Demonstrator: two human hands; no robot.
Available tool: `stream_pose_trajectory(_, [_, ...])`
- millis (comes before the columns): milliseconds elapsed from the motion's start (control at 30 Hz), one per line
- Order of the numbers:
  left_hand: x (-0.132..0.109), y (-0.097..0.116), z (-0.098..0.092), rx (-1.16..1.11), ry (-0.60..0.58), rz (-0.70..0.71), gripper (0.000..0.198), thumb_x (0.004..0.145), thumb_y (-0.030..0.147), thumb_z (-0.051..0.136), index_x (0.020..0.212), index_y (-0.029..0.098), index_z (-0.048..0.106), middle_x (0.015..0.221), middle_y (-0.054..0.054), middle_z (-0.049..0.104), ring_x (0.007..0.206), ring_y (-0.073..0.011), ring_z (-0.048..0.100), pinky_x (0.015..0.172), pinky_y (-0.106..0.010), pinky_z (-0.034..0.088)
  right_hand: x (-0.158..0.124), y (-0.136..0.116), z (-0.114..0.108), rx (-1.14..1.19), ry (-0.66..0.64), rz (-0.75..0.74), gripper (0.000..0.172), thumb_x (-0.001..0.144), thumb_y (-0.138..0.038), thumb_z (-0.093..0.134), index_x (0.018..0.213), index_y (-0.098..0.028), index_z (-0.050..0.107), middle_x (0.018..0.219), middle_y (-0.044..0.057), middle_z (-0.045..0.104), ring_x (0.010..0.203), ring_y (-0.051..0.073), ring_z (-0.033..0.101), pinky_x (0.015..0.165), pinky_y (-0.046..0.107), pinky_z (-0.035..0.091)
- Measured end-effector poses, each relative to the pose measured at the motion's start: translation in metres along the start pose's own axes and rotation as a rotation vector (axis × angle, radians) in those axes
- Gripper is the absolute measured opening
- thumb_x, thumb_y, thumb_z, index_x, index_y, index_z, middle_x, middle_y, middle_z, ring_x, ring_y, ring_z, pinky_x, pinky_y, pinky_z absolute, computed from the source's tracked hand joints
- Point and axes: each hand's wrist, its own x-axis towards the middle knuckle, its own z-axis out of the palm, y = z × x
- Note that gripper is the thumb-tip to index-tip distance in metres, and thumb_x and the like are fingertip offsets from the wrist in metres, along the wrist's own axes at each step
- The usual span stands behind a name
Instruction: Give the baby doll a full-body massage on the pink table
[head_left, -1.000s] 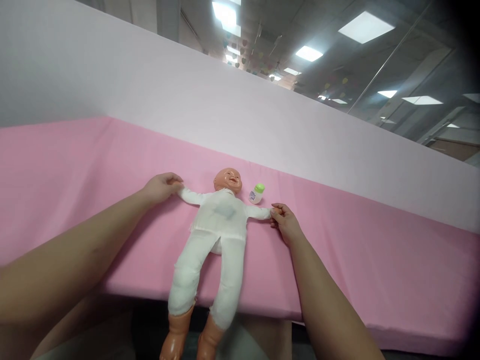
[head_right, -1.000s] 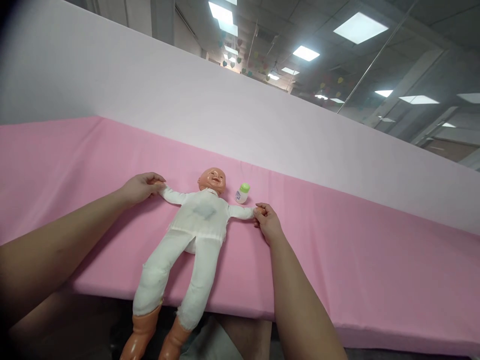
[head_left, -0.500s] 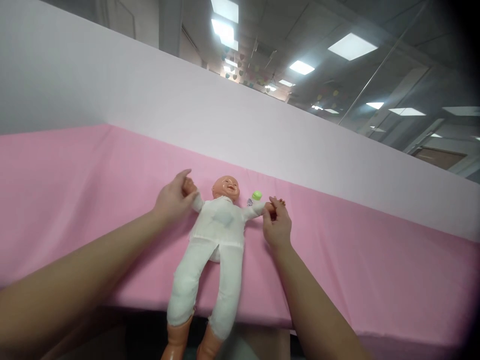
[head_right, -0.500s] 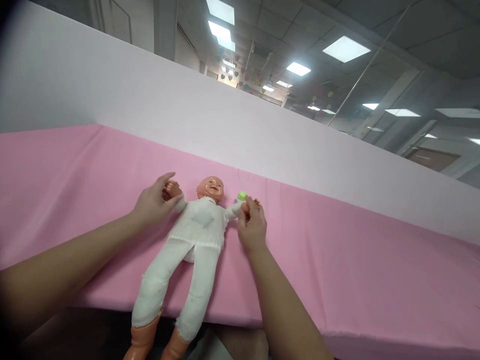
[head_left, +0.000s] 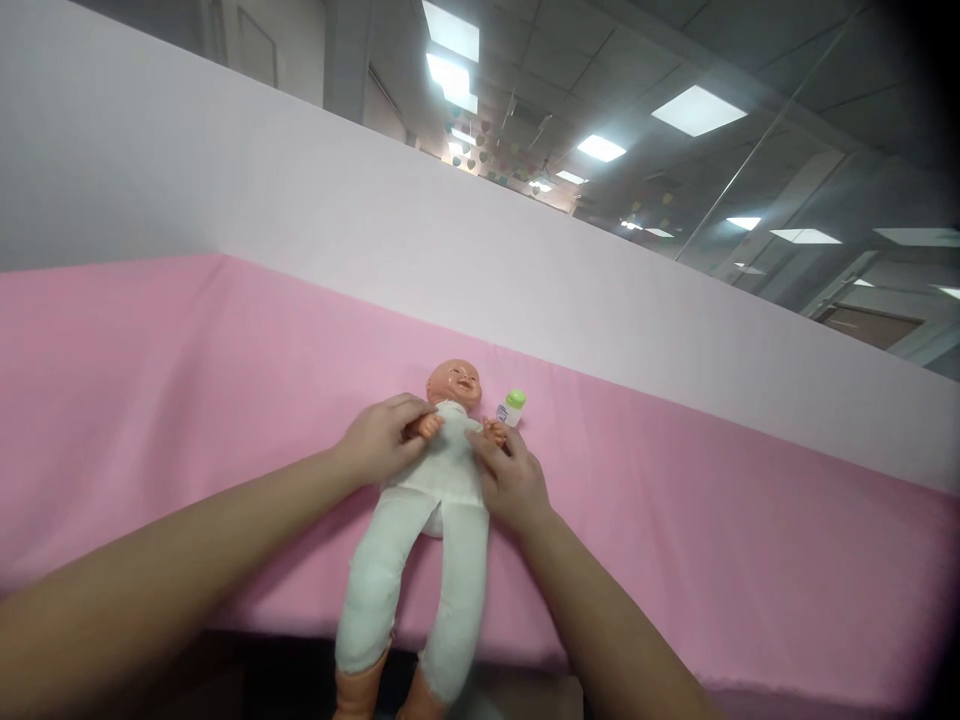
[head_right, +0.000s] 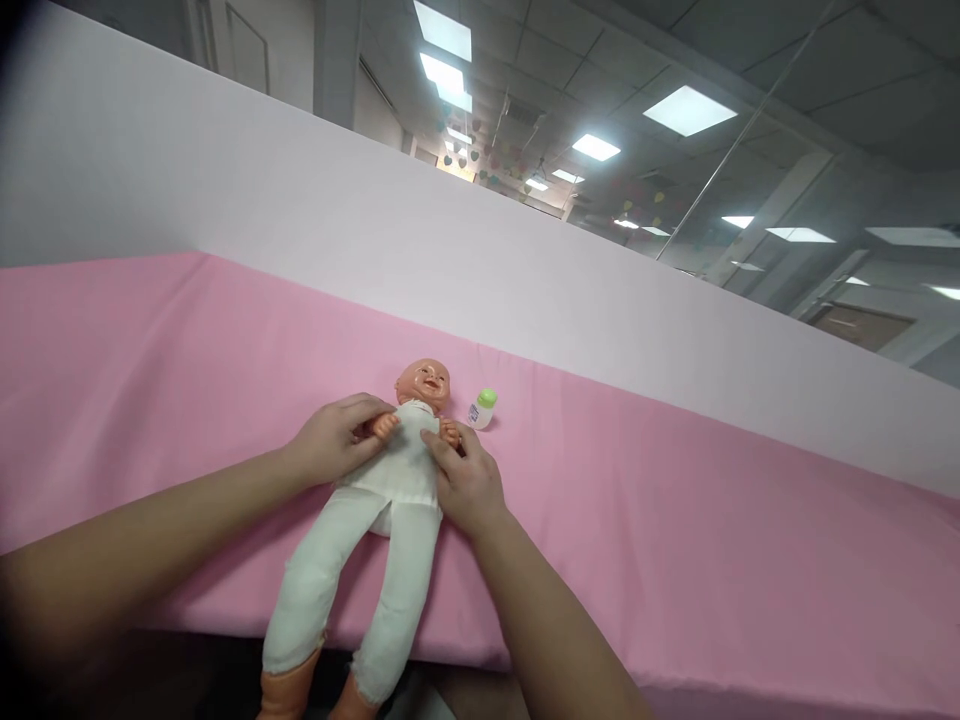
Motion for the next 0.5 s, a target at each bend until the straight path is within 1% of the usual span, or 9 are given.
stream_pose_trajectory(67, [0.004, -0.011, -0.005, -0.039, 0.102, -0.151, 0.036, 0.087, 0.045, 0.061, 0.116, 0.027, 0.069, 0.104, -0.004, 0.073, 0.086, -0.024, 0.067, 0.078, -0.033, 0.052, 0.0, 0.007, -0.006, 0.057, 0.075, 0.101, 0.059, 0.095, -0.021, 0.052, 0.151, -0.035, 0.047, 0.144, 0.009, 0.054, 0.127, 0.027, 0.059, 0.094, 0.039, 0.059])
stream_pose_trajectory(133, [0.009, -0.029, -0.012, -0.099, 0.205, -0.311, 0.036, 0.088, 0.049, 0.059, 0.115, 0.027, 0.067, 0.092, -0.001, 0.072, 0.075, -0.0209, 0.065, 0.071, -0.031, 0.051, 0.001, 0.018, -0.014, 0.131, 0.168, 0.253, 0.067, 0.096, -0.029, 0.053, 0.159, -0.033, 0.031, 0.147, 0.011, 0.053, 0.124, 0.028, 0.061, 0.097, 0.042, 0.057])
stream_pose_trajectory(167, [0.011, -0.04, -0.016, -0.129, 0.245, -0.378, 0.036, 0.087, 0.05, 0.059, 0.113, 0.027, 0.067, 0.089, -0.001, 0.071, 0.074, -0.0204, 0.064, 0.068, -0.03, 0.05, 0.001, 0.024, -0.018, 0.171, 0.207, 0.347, 0.073, 0.096, -0.033, 0.056, 0.161, -0.034, 0.024, 0.147, 0.011, 0.054, 0.117, 0.028, 0.064, 0.097, 0.043, 0.056])
stream_pose_trajectory(233, [0.017, -0.063, -0.023, -0.173, 0.311, -0.514, 0.035, 0.085, 0.053, 0.061, 0.101, 0.023, 0.067, 0.084, -0.003, 0.07, 0.072, -0.021, 0.064, 0.063, -0.029, 0.048, -0.001, 0.041, -0.023, 0.286, 0.252, 0.544, 0.084, 0.093, -0.041, 0.061, 0.162, -0.035, 0.015, 0.146, 0.012, 0.055, 0.098, 0.025, 0.069, 0.091, 0.043, 0.058])
stream_pose_trajectory(300, [0.02, -0.085, -0.029, -0.214, 0.338, -0.63, 0.035, 0.082, 0.054, 0.062, 0.091, 0.02, 0.067, 0.077, -0.005, 0.068, 0.069, -0.022, 0.063, 0.059, -0.029, 0.046, -0.003, 0.062, -0.022, 0.473, 0.265, 0.728, 0.094, 0.089, -0.046, 0.066, 0.162, -0.035, 0.008, 0.138, 0.013, 0.06, 0.084, 0.022, 0.069, 0.08, 0.039, 0.06])
stream_pose_trajectory(333, [0.022, -0.093, -0.03, -0.22, 0.343, -0.672, 0.036, 0.081, 0.055, 0.063, 0.088, 0.02, 0.068, 0.074, -0.005, 0.067, 0.067, -0.0224, 0.063, 0.057, -0.03, 0.046, -0.004, 0.074, -0.019, 0.591, 0.27, 0.825, 0.098, 0.087, -0.048, 0.067, 0.162, -0.033, 0.005, 0.13, 0.012, 0.064, 0.078, 0.02, 0.068, 0.072, 0.036, 0.06])
stream_pose_trajectory(400, [0.023, -0.105, -0.032, -0.225, 0.343, -0.725, 0.038, 0.079, 0.056, 0.063, 0.085, 0.019, 0.069, 0.069, -0.006, 0.066, 0.065, -0.0232, 0.063, 0.056, -0.03, 0.045, -0.008, 0.096, -0.011, 0.757, 0.241, 0.996, 0.101, 0.085, -0.052, 0.068, 0.161, -0.026, 0.007, 0.104, 0.009, 0.07, 0.066, 0.018, 0.065, 0.055, 0.03, 0.055])
stream_pose_trajectory(433, [0.023, -0.109, -0.032, -0.215, 0.337, -0.735, 0.039, 0.079, 0.057, 0.062, 0.085, 0.019, 0.069, 0.068, -0.006, 0.066, 0.064, -0.0235, 0.063, 0.056, -0.031, 0.044, -0.01, 0.105, -0.007, 0.78, 0.217, 1.049, 0.101, 0.084, -0.054, 0.069, 0.16, -0.025, 0.011, 0.094, 0.006, 0.069, 0.06, 0.017, 0.062, 0.047, 0.027, 0.05])
stream_pose_trajectory(500, [0.023, -0.112, -0.032, -0.175, 0.313, -0.733, 0.04, 0.08, 0.058, 0.06, 0.085, 0.019, 0.07, 0.067, -0.006, 0.067, 0.062, -0.0235, 0.062, 0.055, -0.031, 0.043, -0.014, 0.119, 0.0, 0.765, 0.141, 1.093, 0.098, 0.078, -0.054, 0.075, 0.156, -0.023, 0.024, 0.085, 0.004, 0.068, 0.052, 0.016, 0.059, 0.04, 0.026, 0.043])
